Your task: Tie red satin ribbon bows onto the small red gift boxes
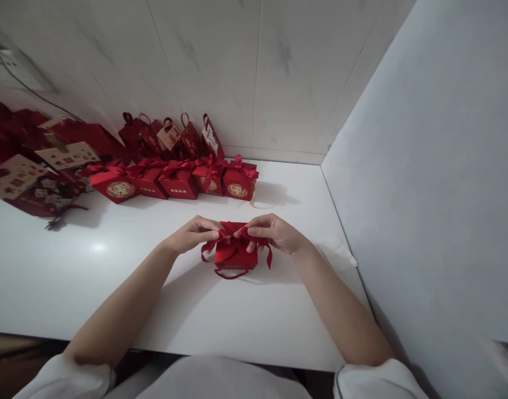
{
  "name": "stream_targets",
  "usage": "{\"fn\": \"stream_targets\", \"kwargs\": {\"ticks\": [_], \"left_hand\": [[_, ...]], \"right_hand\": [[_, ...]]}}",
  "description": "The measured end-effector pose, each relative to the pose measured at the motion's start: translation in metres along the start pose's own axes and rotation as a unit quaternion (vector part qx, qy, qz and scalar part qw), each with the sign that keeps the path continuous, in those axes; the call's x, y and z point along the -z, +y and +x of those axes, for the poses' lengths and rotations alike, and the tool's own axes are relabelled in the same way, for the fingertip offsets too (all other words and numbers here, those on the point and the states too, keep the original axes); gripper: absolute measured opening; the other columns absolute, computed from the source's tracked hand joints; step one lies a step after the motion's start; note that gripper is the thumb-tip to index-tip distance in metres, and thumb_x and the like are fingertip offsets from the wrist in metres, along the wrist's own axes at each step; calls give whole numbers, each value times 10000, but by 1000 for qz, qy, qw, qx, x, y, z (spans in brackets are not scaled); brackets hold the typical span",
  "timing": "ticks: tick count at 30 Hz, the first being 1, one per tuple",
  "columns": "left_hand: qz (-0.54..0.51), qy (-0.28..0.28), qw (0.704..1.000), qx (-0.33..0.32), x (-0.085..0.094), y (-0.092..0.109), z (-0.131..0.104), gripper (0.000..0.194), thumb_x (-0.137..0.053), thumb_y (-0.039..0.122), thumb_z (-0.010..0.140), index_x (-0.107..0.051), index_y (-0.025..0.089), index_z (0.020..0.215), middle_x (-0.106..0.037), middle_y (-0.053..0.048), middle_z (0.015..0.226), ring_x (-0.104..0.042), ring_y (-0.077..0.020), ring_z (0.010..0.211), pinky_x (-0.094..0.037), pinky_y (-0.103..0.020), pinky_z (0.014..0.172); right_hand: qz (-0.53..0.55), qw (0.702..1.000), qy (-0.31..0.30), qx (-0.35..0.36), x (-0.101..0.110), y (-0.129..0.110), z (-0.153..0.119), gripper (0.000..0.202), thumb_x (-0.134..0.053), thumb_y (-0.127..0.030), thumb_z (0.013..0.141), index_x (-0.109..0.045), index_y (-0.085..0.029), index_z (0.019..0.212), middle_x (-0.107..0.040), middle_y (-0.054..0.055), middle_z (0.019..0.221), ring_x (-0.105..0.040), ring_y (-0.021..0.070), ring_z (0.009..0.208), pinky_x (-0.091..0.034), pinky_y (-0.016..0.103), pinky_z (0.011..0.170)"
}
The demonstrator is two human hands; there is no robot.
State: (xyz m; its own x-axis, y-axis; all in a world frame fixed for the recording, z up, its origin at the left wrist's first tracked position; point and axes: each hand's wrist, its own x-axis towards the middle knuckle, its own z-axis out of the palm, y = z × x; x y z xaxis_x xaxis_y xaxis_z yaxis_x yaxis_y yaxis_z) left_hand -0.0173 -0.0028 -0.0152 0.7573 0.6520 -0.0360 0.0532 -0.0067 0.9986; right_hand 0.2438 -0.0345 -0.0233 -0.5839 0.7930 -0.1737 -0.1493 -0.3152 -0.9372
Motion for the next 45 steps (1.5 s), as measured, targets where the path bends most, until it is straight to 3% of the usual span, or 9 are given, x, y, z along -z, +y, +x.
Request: {"fn": "stream_targets", "kwargs": {"ticks": [3,8,18,24,32,35,38,41,45], "left_hand": [[-3,-11,1000,20,-4,2,-3,303,-669,407,861,-740,114,893,-702,-93,822,-580,-107,584,-449,-220,499],[15,-46,997,59,-8,6,-4,336,-601,437,905,-698,116,923,-650,-42,637,-595,-111,519,-420,-204,462],[173,140,973,-66,-12,6,-1,194,-732,363,807,-776,178,850,-688,-54,759,-572,-157,744,-470,-281,705],[212,151,964,-64,-14,8,-2,220,-658,387,866,-764,208,939,-695,-53,863,-586,-171,796,-482,-310,775],[247,219,944,-28,-7,3,-4,173,-706,363,801,-765,219,876,-715,-63,875,-621,-215,846,-483,-382,852],[275,201,940,-15,-8,7,-5,179,-705,379,804,-686,207,852,-717,-28,848,-648,-215,883,-273,-550,1104],[247,188,951,-2,-8,8,-7,253,-697,370,818,-554,205,946,-720,0,828,-675,-205,911,-9,-642,1142],[204,166,965,5,-7,4,-7,296,-687,376,829,-521,202,1001,-729,-21,826,-680,-204,917,-142,-627,1132],[154,168,974,-15,-8,-1,-5,279,-707,387,810,-612,167,953,-720,-77,882,-673,-211,884,-476,-424,918]], "right_hand": [[-18,1000,22,9,2,3,2,268,-768,-391,789,-732,-157,915,-741,46,719,-667,117,547,-496,199,481],[-60,997,49,23,0,2,3,277,-733,-426,816,-691,-167,905,-625,-30,496,-554,86,419,-367,180,396],[-120,989,83,30,-12,-1,2,290,-724,-448,817,-698,-186,940,-596,-39,495,-531,94,455,-392,220,469],[-118,985,112,48,-16,8,9,318,-722,-451,806,-710,-199,1000,-559,-53,480,-517,98,443,-399,237,467],[-186,961,123,163,-29,14,14,182,-647,-385,856,-744,-233,877,-651,38,1001,-521,63,512,-468,275,508],[-217,948,160,170,-38,10,13,130,-659,-359,853,-673,-235,891,-652,24,891,-572,118,632,-484,273,550],[-207,950,177,155,-45,7,13,201,-703,-364,819,-551,-242,868,-654,11,856,-589,146,688,-471,260,535],[-218,949,175,148,-48,8,14,210,-700,-376,822,-548,-231,827,-654,9,857,-537,114,596,-455,264,532],[-239,940,196,145,-50,11,16,204,-707,-400,813,-607,-223,831,-624,-5,775,-502,104,547,-452,264,529]]}}
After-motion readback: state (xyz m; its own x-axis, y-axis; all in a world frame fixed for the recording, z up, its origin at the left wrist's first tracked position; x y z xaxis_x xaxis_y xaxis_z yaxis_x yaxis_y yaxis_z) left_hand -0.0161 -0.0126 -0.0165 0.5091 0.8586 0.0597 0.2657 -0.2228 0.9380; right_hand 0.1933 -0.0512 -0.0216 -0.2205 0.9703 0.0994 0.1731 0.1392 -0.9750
